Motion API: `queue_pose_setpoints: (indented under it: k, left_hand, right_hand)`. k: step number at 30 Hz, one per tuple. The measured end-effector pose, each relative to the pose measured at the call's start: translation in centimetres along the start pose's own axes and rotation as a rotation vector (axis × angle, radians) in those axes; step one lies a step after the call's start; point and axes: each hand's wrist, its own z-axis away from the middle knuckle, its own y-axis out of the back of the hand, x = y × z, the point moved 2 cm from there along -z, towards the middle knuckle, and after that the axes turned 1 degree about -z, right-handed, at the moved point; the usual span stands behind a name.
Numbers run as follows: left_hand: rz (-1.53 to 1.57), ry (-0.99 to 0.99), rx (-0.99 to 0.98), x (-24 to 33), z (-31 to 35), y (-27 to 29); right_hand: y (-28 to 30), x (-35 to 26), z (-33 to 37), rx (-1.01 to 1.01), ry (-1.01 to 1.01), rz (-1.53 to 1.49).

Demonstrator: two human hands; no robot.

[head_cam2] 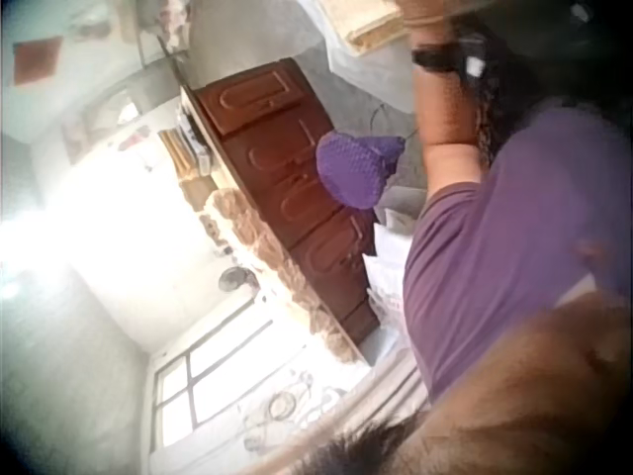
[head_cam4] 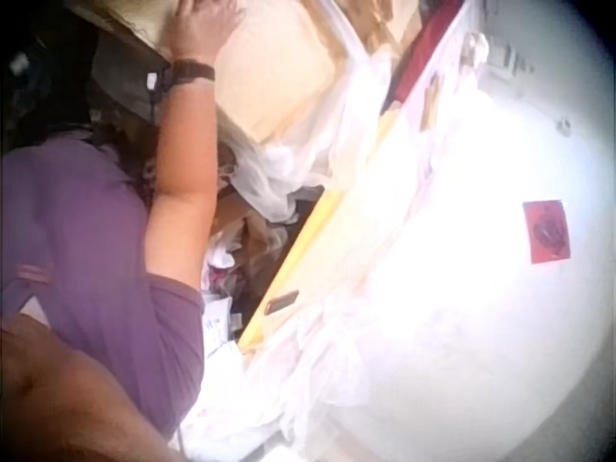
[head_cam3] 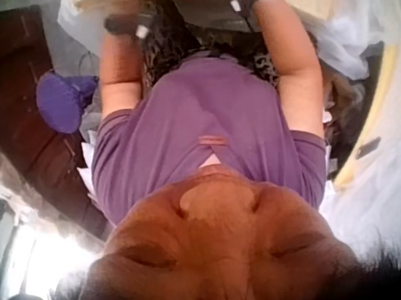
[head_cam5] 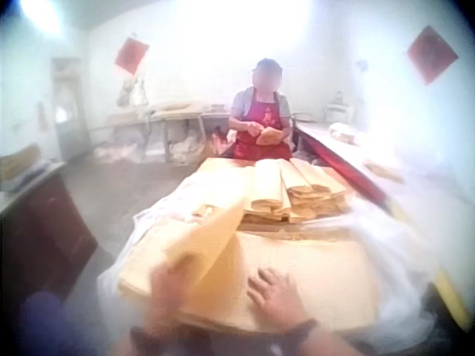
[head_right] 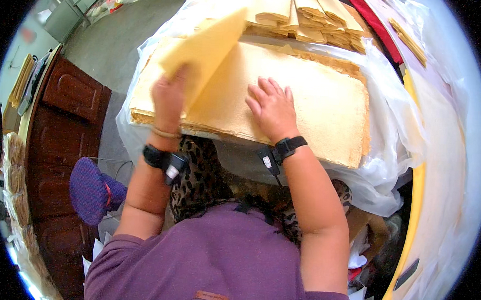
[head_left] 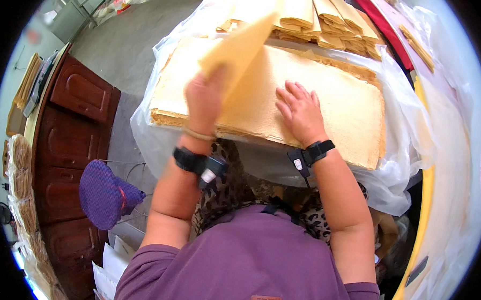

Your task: The person folds large sheets of thin paper one by one, smoothing the edges and stacking them on a table covered in plastic.

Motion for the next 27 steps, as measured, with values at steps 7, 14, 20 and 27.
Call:
queue_pose_setpoints:
  k: [7, 14, 20, 27]
  left_hand:
    - [0.198, 0.14, 0.373, 3.4, -10.5, 13.6]
    - [-0.184, -0.412, 0.384, 11.4, -14.5, 18.3]
    - [-0.994, -0.856, -0.003, 12.6, -8.3, 5.5]
    - [-0.8, -0.918, -0.515, 6.5, 5.5, -7.0]
  right_hand:
    - [-0.9, -0.6, 1.0, 0.027, 0.04, 0.425]
    - [-0.7, -0.8, 1.1, 0.012, -0.011, 0.398]
    - [1.7, 0.6, 0.6, 0.053, -0.251, -0.468]
    - [7.1, 1.4, 3.4, -0.074, -0.65, -1.58]
